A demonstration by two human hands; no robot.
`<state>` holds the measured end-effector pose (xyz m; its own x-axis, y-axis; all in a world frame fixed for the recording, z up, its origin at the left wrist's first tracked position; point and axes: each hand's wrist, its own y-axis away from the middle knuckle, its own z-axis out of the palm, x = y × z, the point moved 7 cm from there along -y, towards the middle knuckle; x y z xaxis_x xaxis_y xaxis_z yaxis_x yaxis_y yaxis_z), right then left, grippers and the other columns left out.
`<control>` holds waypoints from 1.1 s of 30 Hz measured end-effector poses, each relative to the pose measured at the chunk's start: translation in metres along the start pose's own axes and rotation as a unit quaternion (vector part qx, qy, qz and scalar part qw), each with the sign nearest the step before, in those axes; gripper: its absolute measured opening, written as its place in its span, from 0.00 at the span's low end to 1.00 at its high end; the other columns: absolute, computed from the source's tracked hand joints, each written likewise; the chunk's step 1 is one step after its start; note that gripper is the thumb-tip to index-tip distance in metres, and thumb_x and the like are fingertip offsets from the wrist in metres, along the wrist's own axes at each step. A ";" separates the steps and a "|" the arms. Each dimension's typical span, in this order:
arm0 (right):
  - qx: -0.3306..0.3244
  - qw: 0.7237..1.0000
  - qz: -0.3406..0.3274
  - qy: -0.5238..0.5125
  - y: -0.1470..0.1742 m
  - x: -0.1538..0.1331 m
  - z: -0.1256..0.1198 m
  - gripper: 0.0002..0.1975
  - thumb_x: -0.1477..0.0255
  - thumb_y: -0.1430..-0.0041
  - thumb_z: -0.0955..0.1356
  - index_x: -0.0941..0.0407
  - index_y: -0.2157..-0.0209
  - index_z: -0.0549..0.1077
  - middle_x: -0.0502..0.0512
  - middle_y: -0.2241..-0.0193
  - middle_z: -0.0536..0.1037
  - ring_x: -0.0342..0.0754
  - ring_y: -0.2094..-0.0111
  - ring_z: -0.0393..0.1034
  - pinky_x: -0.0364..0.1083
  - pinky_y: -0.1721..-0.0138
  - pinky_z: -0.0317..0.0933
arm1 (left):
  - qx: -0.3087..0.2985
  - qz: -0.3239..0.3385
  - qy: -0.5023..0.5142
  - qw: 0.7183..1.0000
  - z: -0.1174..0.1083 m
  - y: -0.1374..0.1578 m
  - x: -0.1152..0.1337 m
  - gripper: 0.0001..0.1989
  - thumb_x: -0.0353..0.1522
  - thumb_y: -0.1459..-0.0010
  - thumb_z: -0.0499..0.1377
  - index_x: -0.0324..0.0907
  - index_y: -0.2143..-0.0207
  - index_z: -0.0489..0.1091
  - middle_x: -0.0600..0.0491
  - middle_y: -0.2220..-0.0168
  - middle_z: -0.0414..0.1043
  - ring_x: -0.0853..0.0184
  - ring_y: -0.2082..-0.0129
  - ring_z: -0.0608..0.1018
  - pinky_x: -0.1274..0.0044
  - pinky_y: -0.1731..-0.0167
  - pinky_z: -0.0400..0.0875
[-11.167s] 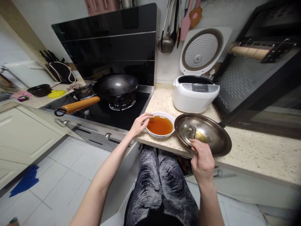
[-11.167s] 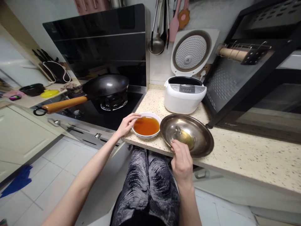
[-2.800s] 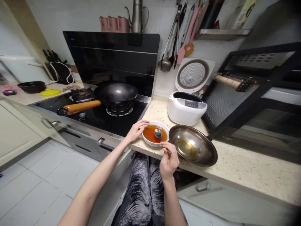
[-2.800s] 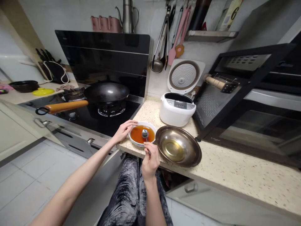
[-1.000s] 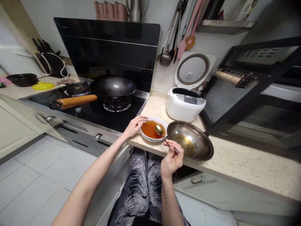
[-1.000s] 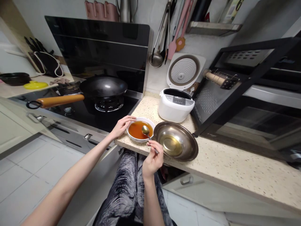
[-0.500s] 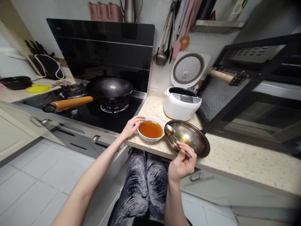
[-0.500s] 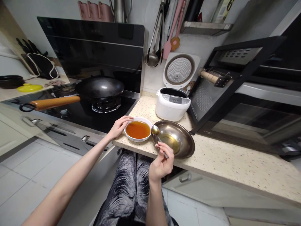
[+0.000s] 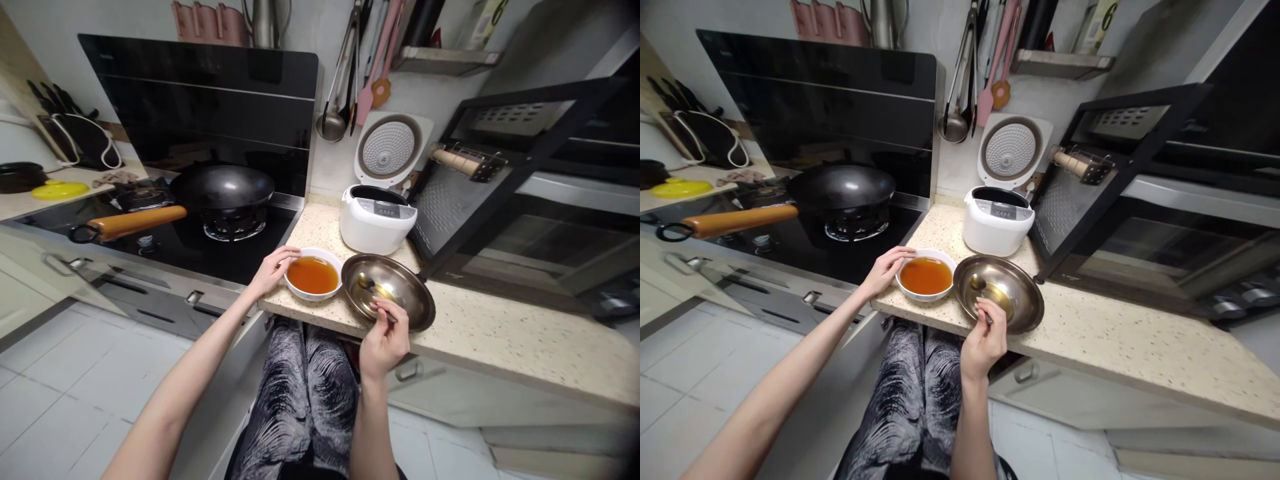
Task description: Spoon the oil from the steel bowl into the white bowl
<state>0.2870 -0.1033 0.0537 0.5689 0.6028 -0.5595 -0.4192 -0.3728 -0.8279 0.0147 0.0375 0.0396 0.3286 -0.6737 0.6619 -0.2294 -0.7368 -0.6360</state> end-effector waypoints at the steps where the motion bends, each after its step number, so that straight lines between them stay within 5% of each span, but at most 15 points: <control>1: -0.008 1.000 -0.002 0.005 0.000 0.000 0.001 0.06 0.74 0.29 0.65 0.56 0.60 0.74 0.55 0.63 0.80 0.47 0.60 0.78 0.48 0.56 0.72 | 0.000 0.001 0.001 1.000 0.000 0.000 0.000 0.19 0.38 0.27 0.50 0.42 0.52 0.80 0.43 0.46 0.77 0.57 0.44 0.78 0.65 0.42 0.72; 24: -0.126 0.982 -0.134 0.044 0.002 -0.003 0.011 0.16 0.84 0.33 0.62 0.54 0.50 0.73 0.58 0.58 0.80 0.50 0.55 0.76 0.51 0.55 0.73 | -0.001 0.005 -0.007 1.000 0.000 0.000 -0.001 0.19 0.37 0.27 0.50 0.42 0.52 0.80 0.43 0.46 0.77 0.58 0.44 0.78 0.65 0.43 0.72; 33: -0.085 0.987 -0.131 0.033 0.005 -0.006 0.008 0.13 0.82 0.33 0.63 0.54 0.53 0.74 0.57 0.60 0.81 0.50 0.58 0.78 0.51 0.56 0.73 | -0.001 0.006 -0.003 1.000 0.000 0.000 -0.002 0.19 0.37 0.27 0.50 0.42 0.52 0.79 0.43 0.46 0.76 0.58 0.44 0.78 0.66 0.44 0.73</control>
<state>0.2763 -0.1033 0.0531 0.6891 0.6491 -0.3222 -0.1294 -0.3273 -0.9360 0.0146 0.0388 0.0385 0.3307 -0.6815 0.6528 -0.2346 -0.7294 -0.6426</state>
